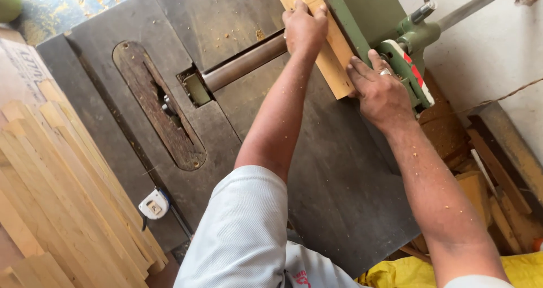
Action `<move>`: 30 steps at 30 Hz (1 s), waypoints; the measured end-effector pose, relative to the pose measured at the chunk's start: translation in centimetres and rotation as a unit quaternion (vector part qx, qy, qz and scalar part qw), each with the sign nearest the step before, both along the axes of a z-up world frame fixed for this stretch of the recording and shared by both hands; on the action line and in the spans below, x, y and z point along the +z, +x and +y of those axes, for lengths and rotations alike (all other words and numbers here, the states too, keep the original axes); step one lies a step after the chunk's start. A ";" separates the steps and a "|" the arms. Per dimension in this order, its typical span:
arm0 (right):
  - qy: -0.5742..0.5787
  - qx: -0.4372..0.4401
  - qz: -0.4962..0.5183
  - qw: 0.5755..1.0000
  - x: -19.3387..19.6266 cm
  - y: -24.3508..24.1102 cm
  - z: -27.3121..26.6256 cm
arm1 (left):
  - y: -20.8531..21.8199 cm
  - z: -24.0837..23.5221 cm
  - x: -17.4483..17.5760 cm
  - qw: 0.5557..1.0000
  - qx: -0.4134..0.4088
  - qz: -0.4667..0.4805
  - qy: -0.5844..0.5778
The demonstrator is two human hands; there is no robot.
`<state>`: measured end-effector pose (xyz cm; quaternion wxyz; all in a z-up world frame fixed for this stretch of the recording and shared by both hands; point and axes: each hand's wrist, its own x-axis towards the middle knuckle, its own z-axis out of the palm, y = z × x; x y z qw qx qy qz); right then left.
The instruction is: Operating a jointer to flatten the faces of a wooden board.
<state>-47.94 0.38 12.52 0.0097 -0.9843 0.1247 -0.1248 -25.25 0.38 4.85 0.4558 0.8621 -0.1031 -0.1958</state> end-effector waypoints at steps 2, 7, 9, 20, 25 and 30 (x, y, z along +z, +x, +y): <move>-0.002 -0.001 -0.002 1.000 0.0 0.9 -0.3 | 1.0 -0.2 0.2 1.000 -0.005 0.008 -0.007; 0.002 -0.003 -0.004 1.000 -0.3 2.6 -0.8 | 2.7 -0.2 0.9 1.000 0.001 0.006 -0.009; 0.001 -0.006 -0.005 1.000 -0.4 3.4 -1.1 | 3.6 -0.8 0.3 1.000 -0.001 0.001 -0.009; -0.002 -0.006 -0.001 1.000 -0.6 9.0 -2.4 | 9.0 -1.6 1.2 0.999 0.008 0.027 -0.018; -0.003 0.003 -0.002 1.000 -0.9 12.1 -3.6 | 12.0 -2.4 0.9 1.000 0.011 0.006 -0.012; -0.005 0.002 -0.002 1.000 -1.4 14.8 -4.5 | 15.3 -4.2 -0.9 0.999 0.033 -0.011 -0.018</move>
